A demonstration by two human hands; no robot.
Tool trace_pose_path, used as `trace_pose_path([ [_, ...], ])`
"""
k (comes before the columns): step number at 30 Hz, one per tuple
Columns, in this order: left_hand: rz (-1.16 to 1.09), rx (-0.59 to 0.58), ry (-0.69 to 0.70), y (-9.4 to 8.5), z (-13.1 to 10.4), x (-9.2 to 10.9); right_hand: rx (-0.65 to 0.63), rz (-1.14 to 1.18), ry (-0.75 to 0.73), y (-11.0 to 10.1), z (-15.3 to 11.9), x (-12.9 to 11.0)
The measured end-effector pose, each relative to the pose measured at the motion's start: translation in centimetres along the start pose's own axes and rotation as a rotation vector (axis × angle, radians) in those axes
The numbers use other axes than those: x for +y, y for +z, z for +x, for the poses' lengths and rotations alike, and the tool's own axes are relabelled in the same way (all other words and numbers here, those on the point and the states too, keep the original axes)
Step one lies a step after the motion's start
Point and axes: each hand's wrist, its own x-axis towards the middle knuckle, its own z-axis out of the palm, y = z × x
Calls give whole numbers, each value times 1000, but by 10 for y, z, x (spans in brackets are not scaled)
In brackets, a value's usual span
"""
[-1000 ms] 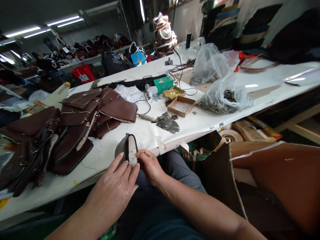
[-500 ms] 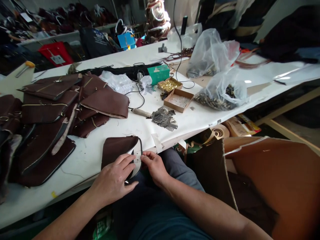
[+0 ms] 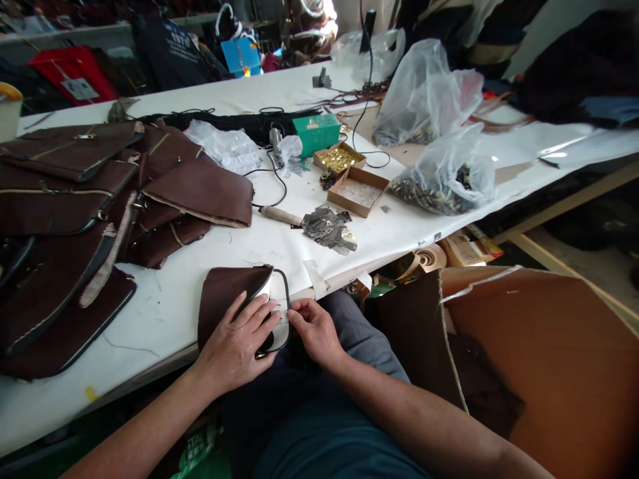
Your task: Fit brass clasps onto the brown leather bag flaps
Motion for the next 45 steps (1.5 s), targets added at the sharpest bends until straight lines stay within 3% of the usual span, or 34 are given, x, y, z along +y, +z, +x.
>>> trace_pose_path([
  [4, -37, 32, -42, 10, -3, 1, -29, -230, -61, -14, -3, -5],
  [8, -74, 108, -51, 15, -4, 0, 26, -632, -224, -36, 8, -43],
  [11, -103, 171, -53, 21, -6, -2, 113, -884, -406, -54, 41, -89],
  [14, -113, 217, -54, 26, -8, -2, 169, -1142, -520, -64, 92, -131],
  [17, -116, 243, -55, 28, -9, -1, 198, -1333, -451, -62, 143, -156],
  [21, -113, 252, -53, 28, -9, -1, 170, -1402, -410, -48, 190, -165],
  [25, -143, 204, -84, 27, -11, -3, 116, -1411, -359, -38, 215, -167],
  [30, -173, 139, -103, 27, -14, -5, 81, -1360, -282, -37, 226, -165],
  [34, -173, 149, -107, 29, -15, -6, 109, -1228, -212, -40, 228, -172],
  [37, -161, 171, -112, 31, -15, -7, 114, -1051, -225, -40, 208, -181],
  [40, -159, 170, -107, 31, -15, -7, 0, -856, -246, -33, 158, -175],
  [45, -148, 161, -105, 31, -14, -7, -389, -686, -66, -5, 64, -119],
])
